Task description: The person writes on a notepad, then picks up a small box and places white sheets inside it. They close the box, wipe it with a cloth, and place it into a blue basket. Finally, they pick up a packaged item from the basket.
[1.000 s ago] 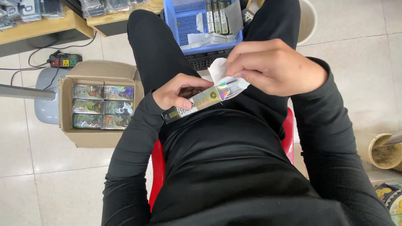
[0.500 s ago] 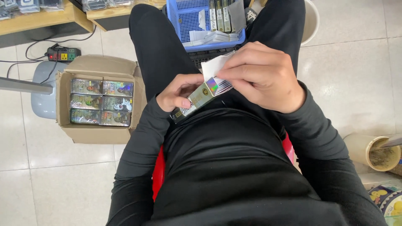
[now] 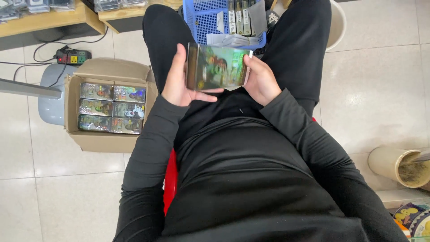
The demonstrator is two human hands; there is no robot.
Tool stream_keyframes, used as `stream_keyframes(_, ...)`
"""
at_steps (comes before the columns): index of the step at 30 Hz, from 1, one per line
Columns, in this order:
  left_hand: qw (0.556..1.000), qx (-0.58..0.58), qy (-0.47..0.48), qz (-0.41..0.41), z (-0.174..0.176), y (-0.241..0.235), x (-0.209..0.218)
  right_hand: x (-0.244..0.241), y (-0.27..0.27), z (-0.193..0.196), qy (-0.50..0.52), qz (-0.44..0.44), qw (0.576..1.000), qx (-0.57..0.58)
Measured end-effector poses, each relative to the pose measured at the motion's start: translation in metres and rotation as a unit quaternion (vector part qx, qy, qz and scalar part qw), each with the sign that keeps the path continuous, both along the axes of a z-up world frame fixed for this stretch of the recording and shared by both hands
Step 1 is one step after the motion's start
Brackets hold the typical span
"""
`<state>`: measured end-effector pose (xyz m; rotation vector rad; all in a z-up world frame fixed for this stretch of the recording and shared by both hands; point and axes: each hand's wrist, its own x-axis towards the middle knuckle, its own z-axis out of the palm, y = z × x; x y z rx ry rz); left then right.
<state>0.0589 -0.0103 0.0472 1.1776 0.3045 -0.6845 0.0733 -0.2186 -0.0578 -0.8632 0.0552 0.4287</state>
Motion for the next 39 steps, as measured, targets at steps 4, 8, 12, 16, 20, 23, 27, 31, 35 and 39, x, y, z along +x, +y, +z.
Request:
stream_keyframes(4,0.974,0.115,-0.192,0.044,-0.012,-0.004,-0.003,0.005,0.001,-0.002,0.04,-0.059,0.996,0.05)
stream_keyframes(8,0.912,0.185,-0.359,0.067,0.008,-0.01,-0.007,0.006,-0.002,0.01,0.01,-0.063,0.996,0.069)
stream_keyframes(12,0.917,0.133,-0.366,0.081,0.021,-0.001,-0.005,0.018,-0.011,0.0,0.049,-0.164,0.981,0.088)
stream_keyframes(16,0.935,0.099,-0.32,0.117,0.009,-0.002,-0.004,0.021,-0.013,0.02,0.032,-0.196,0.98,0.034)
stream_keyframes(20,0.914,0.034,-0.392,0.102,-0.013,-0.004,-0.005,0.01,-0.009,0.042,-0.1,-0.16,0.982,-0.017)
stream_keyframes(23,0.896,-0.014,-0.428,0.113,-0.036,-0.006,-0.009,0.0,-0.006,0.047,-0.228,-0.109,0.966,-0.05)
stream_keyframes(27,0.897,-0.076,-0.426,0.095,-0.057,0.005,-0.014,-0.01,-0.009,0.075,-0.325,-0.088,0.923,-0.188)
stream_keyframes(31,0.92,-0.155,-0.343,0.109,-0.075,0.013,-0.016,-0.02,-0.013,0.087,-0.345,-0.077,0.918,-0.18)
stream_keyframes(35,0.859,-0.331,-0.373,0.115,-0.09,0.014,-0.006,-0.028,-0.016,0.094,-0.4,-0.158,0.869,-0.246)
stream_keyframes(39,0.822,-0.381,-0.412,0.098,-0.114,0.021,0.006,-0.036,-0.014,0.116,-0.388,-0.225,0.832,-0.327)
